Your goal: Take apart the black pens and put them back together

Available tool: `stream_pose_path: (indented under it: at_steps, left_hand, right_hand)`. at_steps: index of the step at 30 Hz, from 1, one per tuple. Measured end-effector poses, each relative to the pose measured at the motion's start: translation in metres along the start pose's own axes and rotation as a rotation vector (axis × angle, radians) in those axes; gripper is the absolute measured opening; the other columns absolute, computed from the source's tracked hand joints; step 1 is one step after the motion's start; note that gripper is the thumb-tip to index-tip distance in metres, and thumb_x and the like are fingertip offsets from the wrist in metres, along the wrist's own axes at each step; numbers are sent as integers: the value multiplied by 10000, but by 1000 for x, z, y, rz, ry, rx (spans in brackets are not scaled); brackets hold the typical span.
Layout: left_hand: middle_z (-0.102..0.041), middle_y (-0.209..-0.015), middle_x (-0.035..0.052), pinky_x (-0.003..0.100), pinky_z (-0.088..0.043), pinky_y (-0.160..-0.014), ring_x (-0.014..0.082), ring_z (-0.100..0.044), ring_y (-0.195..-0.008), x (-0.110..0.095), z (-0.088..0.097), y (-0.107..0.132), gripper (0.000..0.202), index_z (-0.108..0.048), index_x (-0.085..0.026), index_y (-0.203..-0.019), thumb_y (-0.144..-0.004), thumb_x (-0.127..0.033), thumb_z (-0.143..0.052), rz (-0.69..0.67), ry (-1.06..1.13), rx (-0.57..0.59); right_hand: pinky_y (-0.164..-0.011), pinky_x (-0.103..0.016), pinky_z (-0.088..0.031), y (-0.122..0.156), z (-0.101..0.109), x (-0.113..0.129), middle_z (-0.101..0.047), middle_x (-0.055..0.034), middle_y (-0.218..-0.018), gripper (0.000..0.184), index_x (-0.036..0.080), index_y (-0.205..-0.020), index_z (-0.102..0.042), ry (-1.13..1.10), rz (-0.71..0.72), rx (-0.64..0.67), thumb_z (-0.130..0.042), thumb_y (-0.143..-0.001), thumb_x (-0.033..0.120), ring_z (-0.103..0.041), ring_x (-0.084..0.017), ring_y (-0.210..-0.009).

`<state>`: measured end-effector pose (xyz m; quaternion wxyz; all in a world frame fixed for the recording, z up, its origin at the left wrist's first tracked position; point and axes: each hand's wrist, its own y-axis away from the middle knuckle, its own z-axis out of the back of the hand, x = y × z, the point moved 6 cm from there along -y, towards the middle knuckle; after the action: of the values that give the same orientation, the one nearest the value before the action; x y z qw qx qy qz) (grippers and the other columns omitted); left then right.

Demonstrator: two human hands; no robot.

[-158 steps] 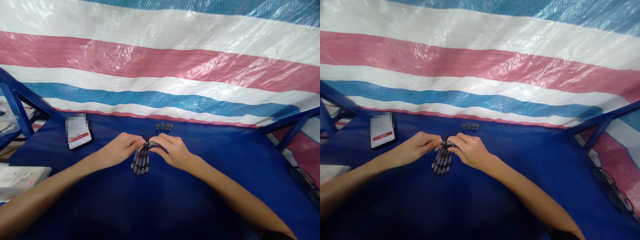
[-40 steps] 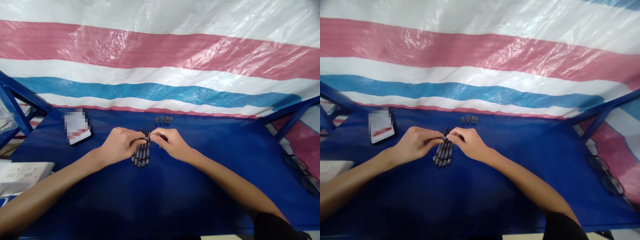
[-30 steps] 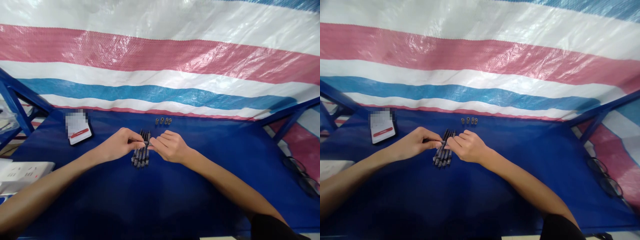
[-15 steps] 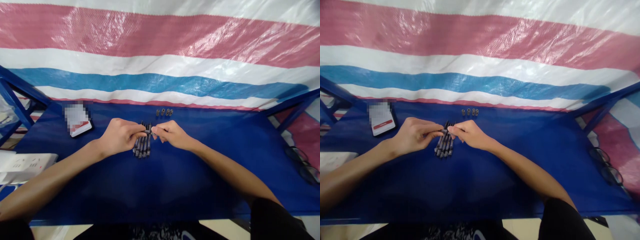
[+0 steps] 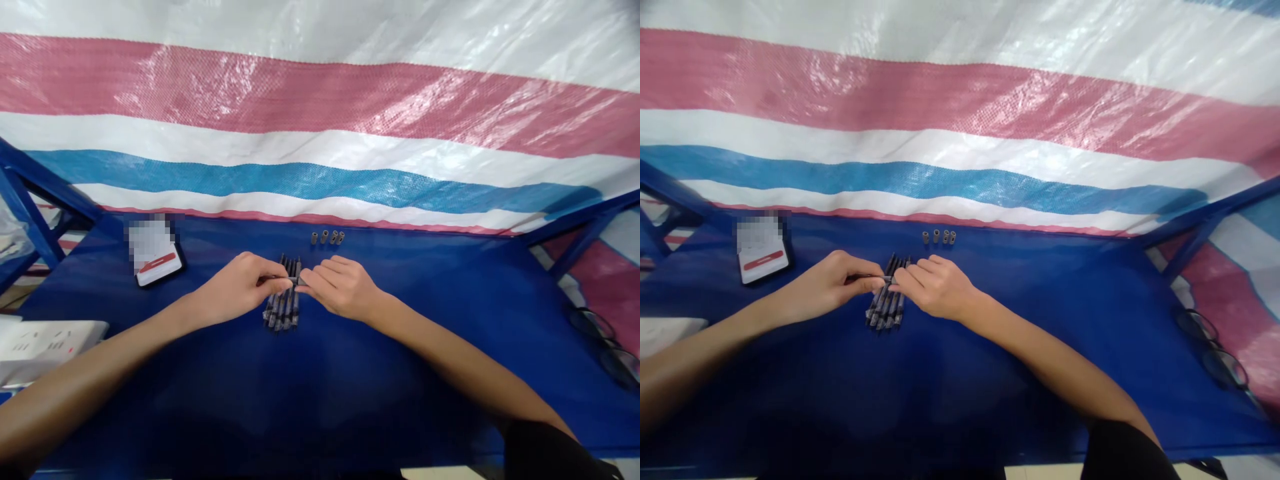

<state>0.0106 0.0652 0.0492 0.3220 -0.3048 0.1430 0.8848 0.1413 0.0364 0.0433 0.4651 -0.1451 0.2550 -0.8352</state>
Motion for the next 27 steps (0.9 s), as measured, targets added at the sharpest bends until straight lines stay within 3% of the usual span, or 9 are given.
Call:
stream_pose_path:
  at_steps: [2,4,11,16,23,27]
  left_hand:
    - [-308,-509,-53,194,-221,-463,68,-272,-493,-2,0,1,367,-507,-141,-557,-874,-324,-473,3,60,46]
    - [-309,-514,-51,197,-217,-463,69,-265,-494,-4,2,3,375,-522,-139,-564,-880,-335,-477,-10,67,53]
    - [-409,-467,-49,204,-243,-462,64,-321,-434,-13,11,10,364,-609,-148,-650,-923,-336,-460,-179,-183,-156]
    - [-509,-498,-32,203,-285,-468,71,-428,-438,-18,11,15,332,-602,-154,-676,-935,-295,-449,-306,-343,-268]
    - [-525,-518,-30,211,-317,-474,79,-467,-466,-30,14,26,227,-590,-161,-723,-913,-226,-483,-559,-618,-532]
    - [-496,-530,-35,221,-317,-463,83,-430,-464,-30,10,27,187,-605,-173,-780,-902,-254,-490,-604,-749,-572]
  right_hand:
    - [-523,-276,-306,1,1,6,-525,15,-557,316,158,-768,-595,112,108,-17,-430,-979,327,-412,-111,-498]
    - [-527,-271,-314,1,4,7,-527,21,-550,321,158,-748,-590,108,125,-36,-439,-977,324,-405,-105,-488]
    - [-582,-236,-383,-3,9,-1,-611,-2,-625,305,130,-774,-616,-212,-48,-85,-456,-971,299,-481,-93,-530]
    - [-533,-220,-335,-3,8,-10,-536,18,-569,347,133,-757,-624,-384,-191,7,-434,-976,324,-457,-85,-515]
    - [-541,-195,-360,0,-6,-22,-530,33,-574,390,140,-705,-616,-886,-559,194,-457,-950,398,-480,-64,-524]
    - [-518,-232,-431,7,-28,-20,-305,101,-414,428,159,-643,-543,-1400,-736,348,-459,-934,462,-339,-64,-379]
